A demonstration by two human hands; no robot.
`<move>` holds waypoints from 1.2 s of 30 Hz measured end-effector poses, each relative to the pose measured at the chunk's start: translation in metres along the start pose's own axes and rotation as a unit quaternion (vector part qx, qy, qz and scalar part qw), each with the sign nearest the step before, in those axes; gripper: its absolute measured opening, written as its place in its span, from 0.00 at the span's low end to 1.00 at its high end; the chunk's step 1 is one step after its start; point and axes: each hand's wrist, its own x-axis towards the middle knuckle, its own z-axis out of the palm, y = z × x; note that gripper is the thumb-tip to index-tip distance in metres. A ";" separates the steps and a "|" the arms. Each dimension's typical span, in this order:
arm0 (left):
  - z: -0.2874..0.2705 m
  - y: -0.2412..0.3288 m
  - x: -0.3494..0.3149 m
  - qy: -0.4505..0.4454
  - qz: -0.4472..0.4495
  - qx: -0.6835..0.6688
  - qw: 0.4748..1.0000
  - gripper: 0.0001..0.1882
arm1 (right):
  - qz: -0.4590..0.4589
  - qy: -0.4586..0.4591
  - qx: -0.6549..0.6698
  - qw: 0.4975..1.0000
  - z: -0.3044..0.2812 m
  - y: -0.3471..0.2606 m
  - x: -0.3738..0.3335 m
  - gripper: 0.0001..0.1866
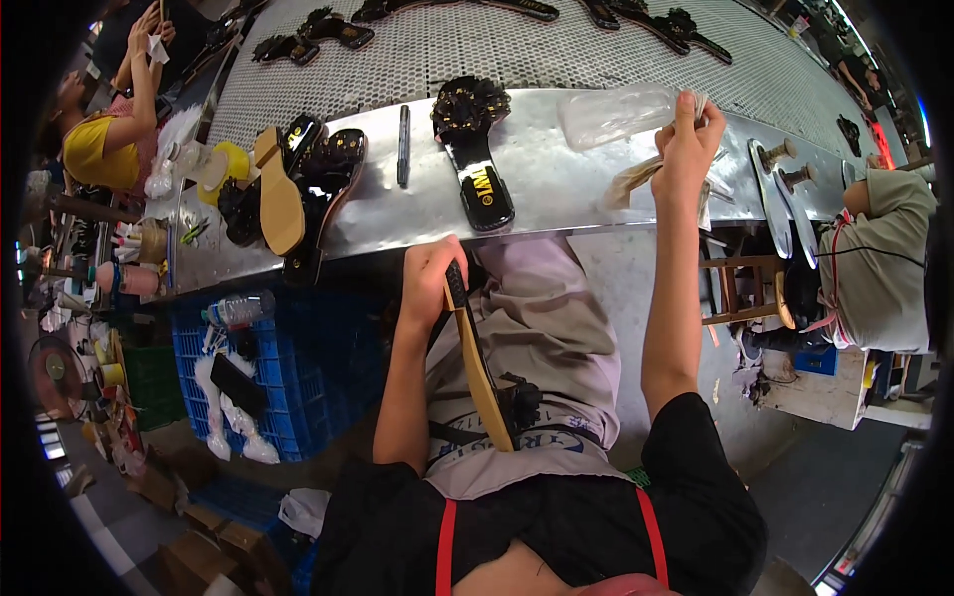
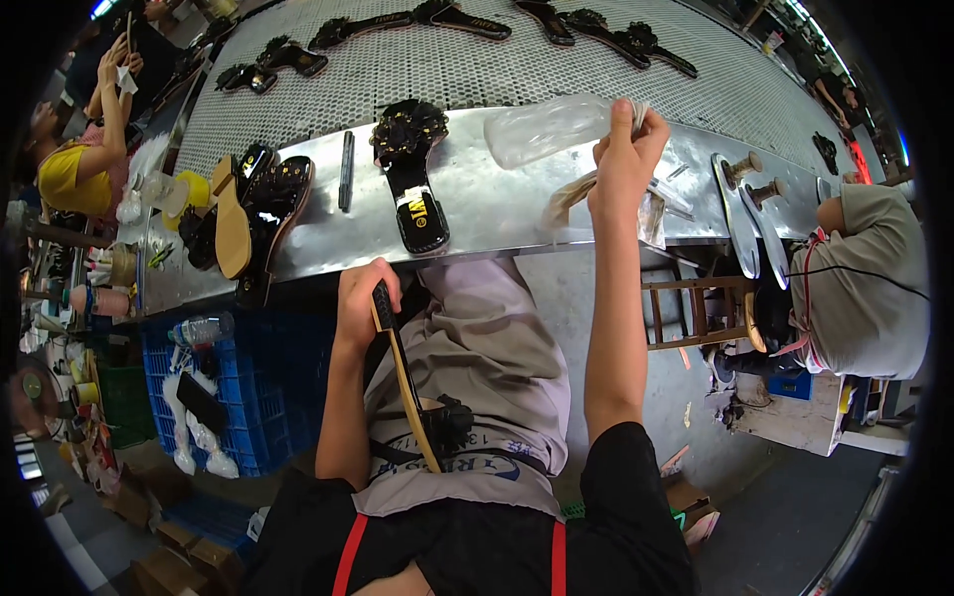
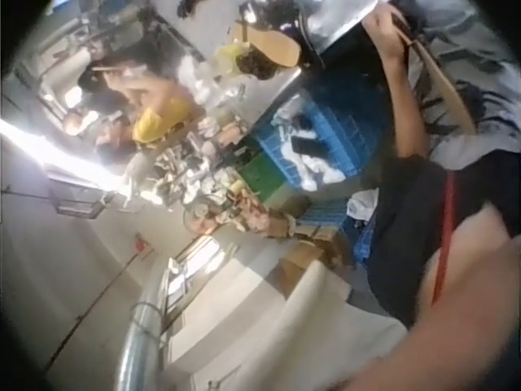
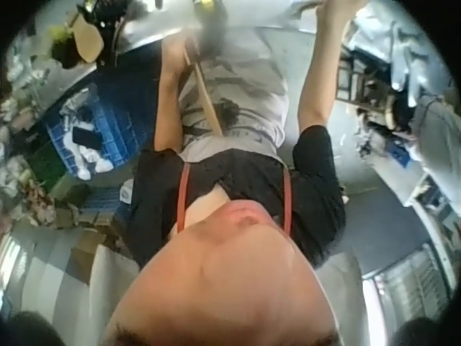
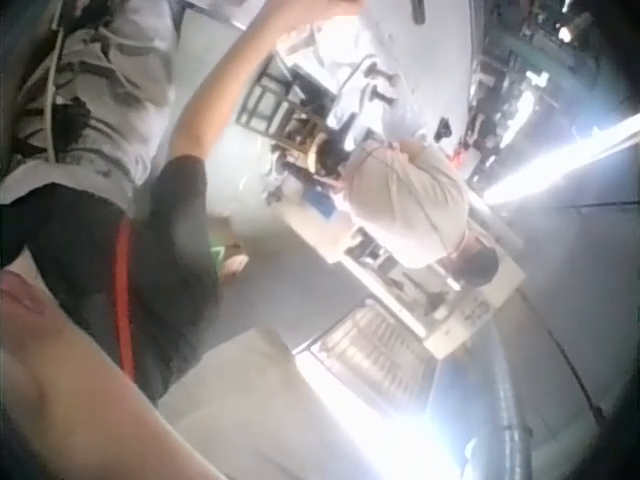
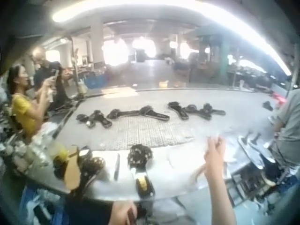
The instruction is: Cleaning and preparing shoe soles and uppers with a cloth and liquid.
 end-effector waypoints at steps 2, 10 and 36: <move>0.005 0.001 0.003 -0.009 0.113 0.023 0.993 0.26 | -0.275 -0.083 -0.241 0.927 0.006 -0.004 -0.003 0.21; 0.014 0.032 -0.005 -0.071 -0.030 -0.001 0.997 0.15 | -0.243 -0.208 -0.339 0.885 0.010 -0.031 -0.037 0.25; 0.046 0.019 -0.002 -0.038 -0.006 -0.109 0.993 0.06 | 0.557 -0.283 0.255 0.738 -0.034 -0.005 -0.172 0.15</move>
